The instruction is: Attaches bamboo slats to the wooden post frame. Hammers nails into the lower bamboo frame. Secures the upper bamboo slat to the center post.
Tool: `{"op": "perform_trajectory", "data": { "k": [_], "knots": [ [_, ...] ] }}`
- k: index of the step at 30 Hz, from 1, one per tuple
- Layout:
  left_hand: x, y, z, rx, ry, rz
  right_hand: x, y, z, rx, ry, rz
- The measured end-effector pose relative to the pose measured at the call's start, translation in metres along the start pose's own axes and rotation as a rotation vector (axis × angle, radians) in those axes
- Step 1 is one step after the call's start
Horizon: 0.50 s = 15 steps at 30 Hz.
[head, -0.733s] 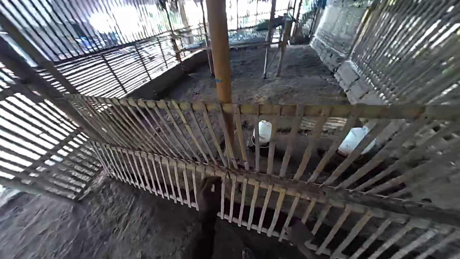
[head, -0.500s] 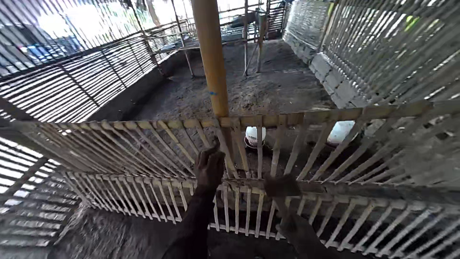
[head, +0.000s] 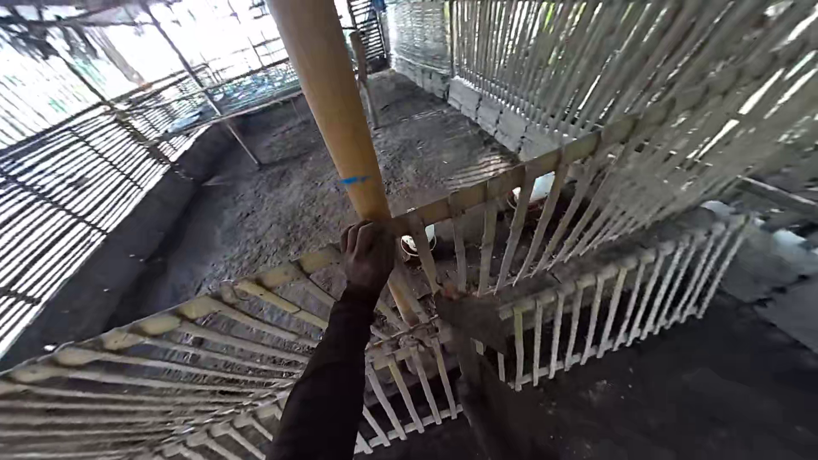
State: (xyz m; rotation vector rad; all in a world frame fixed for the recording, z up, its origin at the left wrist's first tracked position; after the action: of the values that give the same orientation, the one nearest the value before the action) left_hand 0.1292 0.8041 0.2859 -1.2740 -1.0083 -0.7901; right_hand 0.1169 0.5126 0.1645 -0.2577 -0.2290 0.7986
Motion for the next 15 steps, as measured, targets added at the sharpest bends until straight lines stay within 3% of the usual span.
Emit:
{"op": "perform_trajectory", "data": {
  "k": [6, 15],
  "knots": [
    [0.000, 0.003, 0.007, -0.091, -0.039, 0.000, 0.046, 0.015, 0.012, -0.045, -0.211, -0.192],
    [0.004, 0.009, 0.015, -0.120, -0.064, 0.029, 0.095, 0.025, 0.052, -0.235, -0.327, -0.301]
  ]
}}
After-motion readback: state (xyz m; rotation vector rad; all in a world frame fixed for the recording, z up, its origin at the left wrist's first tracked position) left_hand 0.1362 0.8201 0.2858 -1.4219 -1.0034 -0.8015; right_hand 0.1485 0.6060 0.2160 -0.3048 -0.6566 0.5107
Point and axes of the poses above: each hand's wrist, its own x-axis towards the middle knuckle, its own y-axis out of the palm, z = x × y, the point moved 3 cm from there along x, towards the middle knuckle, and after that the axes turned 5 degrees about -x, right-handed, at the moved point
